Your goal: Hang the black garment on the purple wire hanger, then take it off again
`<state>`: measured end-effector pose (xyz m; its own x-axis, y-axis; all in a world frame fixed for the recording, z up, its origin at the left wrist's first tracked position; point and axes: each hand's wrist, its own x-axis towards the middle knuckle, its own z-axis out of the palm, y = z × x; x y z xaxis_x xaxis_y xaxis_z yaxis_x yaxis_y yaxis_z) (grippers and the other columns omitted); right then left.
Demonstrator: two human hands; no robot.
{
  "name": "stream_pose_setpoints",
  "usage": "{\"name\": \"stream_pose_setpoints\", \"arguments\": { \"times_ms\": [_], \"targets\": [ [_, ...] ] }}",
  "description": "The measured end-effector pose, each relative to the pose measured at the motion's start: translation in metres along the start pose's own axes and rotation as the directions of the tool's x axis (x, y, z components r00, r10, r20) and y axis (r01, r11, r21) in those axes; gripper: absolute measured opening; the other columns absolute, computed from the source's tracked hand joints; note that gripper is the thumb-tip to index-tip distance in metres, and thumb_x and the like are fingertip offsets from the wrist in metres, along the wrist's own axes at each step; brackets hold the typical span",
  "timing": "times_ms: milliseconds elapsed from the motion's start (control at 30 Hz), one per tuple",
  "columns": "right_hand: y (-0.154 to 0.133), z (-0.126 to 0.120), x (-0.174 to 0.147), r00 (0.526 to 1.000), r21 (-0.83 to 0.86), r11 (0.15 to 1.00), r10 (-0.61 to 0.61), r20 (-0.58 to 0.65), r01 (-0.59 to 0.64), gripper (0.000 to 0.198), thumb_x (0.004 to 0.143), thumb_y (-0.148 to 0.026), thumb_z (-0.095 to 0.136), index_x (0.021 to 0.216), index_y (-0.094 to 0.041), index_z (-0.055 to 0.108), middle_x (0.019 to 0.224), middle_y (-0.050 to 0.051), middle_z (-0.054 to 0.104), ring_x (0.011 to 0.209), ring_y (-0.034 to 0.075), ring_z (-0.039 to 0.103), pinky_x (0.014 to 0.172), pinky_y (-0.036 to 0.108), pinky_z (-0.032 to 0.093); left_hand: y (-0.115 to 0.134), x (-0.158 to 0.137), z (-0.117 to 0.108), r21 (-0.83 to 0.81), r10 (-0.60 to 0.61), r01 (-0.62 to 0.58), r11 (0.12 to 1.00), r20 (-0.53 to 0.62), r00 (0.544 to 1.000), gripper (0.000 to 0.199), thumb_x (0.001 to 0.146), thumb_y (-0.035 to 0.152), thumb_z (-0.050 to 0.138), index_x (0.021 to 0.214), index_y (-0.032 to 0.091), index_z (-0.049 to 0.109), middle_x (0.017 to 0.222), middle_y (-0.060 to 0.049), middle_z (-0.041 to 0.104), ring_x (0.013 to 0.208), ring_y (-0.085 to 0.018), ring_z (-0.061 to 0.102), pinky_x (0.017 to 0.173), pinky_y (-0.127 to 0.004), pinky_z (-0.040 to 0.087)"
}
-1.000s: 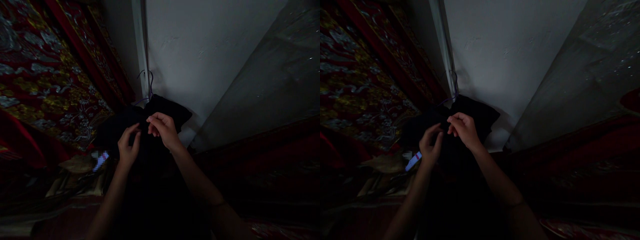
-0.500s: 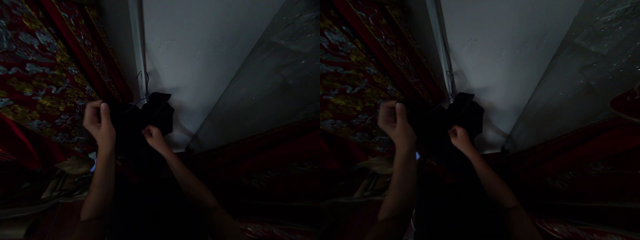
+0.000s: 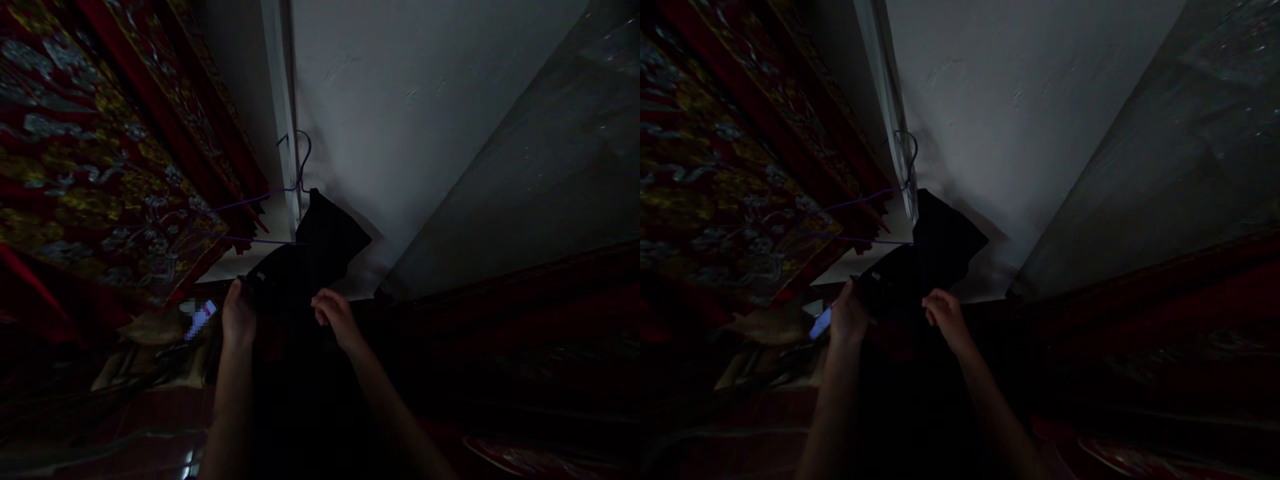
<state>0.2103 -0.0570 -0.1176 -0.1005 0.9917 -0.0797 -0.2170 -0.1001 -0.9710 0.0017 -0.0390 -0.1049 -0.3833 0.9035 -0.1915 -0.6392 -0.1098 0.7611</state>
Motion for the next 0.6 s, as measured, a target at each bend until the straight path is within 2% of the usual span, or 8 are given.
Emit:
{"name": "stream_pose_setpoints", "arguments": {
  "times_ms": [133,200,267,333,400,467,533,600],
  "targets": [
    [0.027,-0.033,-0.004,0.969,-0.047,0.997,0.054,-0.24,-0.067,0.032,0.072,-0.051,0.06,0.064,-0.02,0.055,0.042,-0.007,0.042,0.038,0.008,0.034,0.042,0.023,0.023,-0.008,-0.016,0.037,-0.028,-0.007,0.012,1.0,0.159,0.987,0.023,0.073,0.032,0.083,0.085,0.018,0.07,0.088,0.001,0.07,0.083,-0.012,0.065,0.08,-0.023,0.048],
    [0.036,-0.044,-0.005,0.958,-0.102,0.99,0.071,-0.278,-0.103,0.035,0.069,-0.054,0.062,0.062,-0.02,0.056,0.042,-0.006,0.042,0.039,0.01,0.036,0.042,0.024,0.025,-0.011,-0.025,0.052,-0.014,-0.02,0.023,1.0,0.231,0.973,0.025,0.072,0.034,0.085,0.083,0.017,0.07,0.085,0.0,0.068,0.08,-0.013,0.064,0.077,-0.022,0.047],
    [0.038,-0.05,-0.006,0.956,-0.139,0.984,0.069,-0.286,-0.113,0.036,0.066,-0.054,0.066,0.061,-0.02,0.058,0.046,-0.003,0.048,0.044,0.012,0.044,0.045,0.025,0.031,-0.015,-0.034,0.063,-0.003,-0.04,0.043,0.999,0.318,0.947,0.026,0.072,0.037,0.085,0.08,0.017,0.07,0.083,-0.001,0.067,0.081,-0.014,0.063,0.078,-0.023,0.048],
    [0.034,-0.049,-0.006,0.957,-0.188,0.979,0.02,-0.288,-0.077,0.038,0.069,-0.056,0.069,0.067,-0.019,0.062,0.059,0.002,0.06,0.059,0.016,0.056,0.057,0.028,0.042,-0.021,-0.044,0.069,-0.001,-0.045,0.05,0.999,0.409,0.911,0.026,0.075,0.038,0.084,0.077,0.017,0.068,0.081,-0.001,0.064,0.08,-0.013,0.061,0.078,-0.023,0.047],
    [0.022,-0.042,-0.008,0.97,-0.233,0.972,-0.061,-0.237,0.004,0.041,0.078,-0.06,0.064,0.081,-0.02,0.067,0.08,0.005,0.069,0.08,0.021,0.063,0.075,0.032,0.048,-0.027,-0.054,0.072,0.018,-0.032,0.027,0.999,0.477,0.878,0.024,0.08,0.038,0.08,0.077,0.018,0.069,0.08,-0.001,0.062,0.08,-0.013,0.059,0.077,-0.022,0.046],
    [0.007,-0.03,-0.012,0.988,-0.219,0.971,-0.116,-0.104,0.091,0.045,0.089,-0.063,0.054,0.098,-0.021,0.069,0.099,0.008,0.071,0.097,0.024,0.064,0.089,0.036,0.049,-0.028,-0.063,0.074,0.094,0.001,-0.059,0.994,0.517,0.856,0.021,0.085,0.039,0.076,0.081,0.019,0.071,0.083,-0.001,0.064,0.082,-0.014,0.059,0.078,-0.023,0.046],
    [-0.008,-0.014,-0.016,0.987,-0.136,0.978,-0.152,0.054,0.158,0.049,0.094,-0.063,0.048,0.114,-0.023,0.066,0.116,0.009,0.07,0.112,0.025,0.062,0.102,0.04,0.046,-0.023,-0.068,0.075,0.216,0.054,-0.206,0.954,0.554,0.831,0.018,0.088,0.037,0.073,0.086,0.019,0.073,0.088,-0.003,0.066,0.087,-0.015,0.061,0.082,-0.024,0.046],
    [-0.02,0.001,-0.021,0.962,-0.08,0.976,-0.18,0.207,0.201,0.05,0.094,-0.06,0.053,0.128,-0.024,0.06,0.131,0.009,0.064,0.127,0.026,0.056,0.11,0.041,0.04,-0.013,-0.069,0.075,0.327,0.113,-0.367,0.871,0.593,0.797,0.017,0.09,0.036,0.07,0.088,0.02,0.074,0.091,-0.004,0.067,0.088,-0.016,0.061,0.083,-0.026,0.046]
  ]
}}
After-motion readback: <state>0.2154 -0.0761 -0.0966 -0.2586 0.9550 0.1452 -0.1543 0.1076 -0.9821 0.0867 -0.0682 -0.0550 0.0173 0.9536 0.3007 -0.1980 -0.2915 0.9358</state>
